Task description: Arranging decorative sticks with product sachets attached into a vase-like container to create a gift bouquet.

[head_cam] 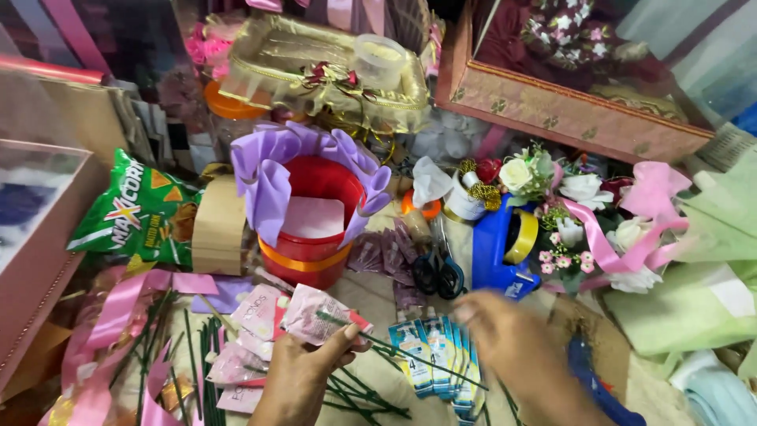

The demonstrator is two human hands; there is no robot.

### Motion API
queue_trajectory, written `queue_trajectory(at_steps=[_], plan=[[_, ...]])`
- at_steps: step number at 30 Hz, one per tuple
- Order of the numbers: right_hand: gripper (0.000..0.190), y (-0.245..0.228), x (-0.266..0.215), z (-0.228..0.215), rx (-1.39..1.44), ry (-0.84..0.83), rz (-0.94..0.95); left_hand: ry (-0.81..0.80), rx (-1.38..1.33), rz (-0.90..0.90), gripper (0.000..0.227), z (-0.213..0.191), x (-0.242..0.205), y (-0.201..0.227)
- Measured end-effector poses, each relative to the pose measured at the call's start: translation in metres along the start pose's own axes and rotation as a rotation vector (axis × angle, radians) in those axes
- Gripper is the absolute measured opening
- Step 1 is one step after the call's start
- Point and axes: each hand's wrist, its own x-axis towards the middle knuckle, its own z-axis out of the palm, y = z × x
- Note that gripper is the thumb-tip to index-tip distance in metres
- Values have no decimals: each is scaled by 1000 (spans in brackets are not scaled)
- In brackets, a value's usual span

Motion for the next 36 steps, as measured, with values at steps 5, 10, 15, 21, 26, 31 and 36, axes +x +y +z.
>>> queue_trajectory(at_steps=[5, 10, 15, 21, 26, 31, 36], plan=[[33, 69, 67, -27, -331, 261, 178, -25, -71, -3, 27, -4, 14, -22], [49, 80, 92, -19, -260, 162, 299, -9, -53, -39, 26, -3, 12, -17], [32, 113, 123, 0, 111, 279, 254, -22, -88, -56, 24, -4, 19, -25], [30, 113, 120, -3, 360, 380, 190, -12, -106, -26, 21, -9, 25, -25], [24, 100, 84, 1, 466, 355, 247, 12, -94, -57, 26, -9, 25, -18], [21, 112, 81, 22, 536, 434, 309, -1, -81, -29, 22, -11, 21, -18], [30, 120, 83, 35, 515, 416, 278, -15, -42, -13, 26, -11, 21, -21]])
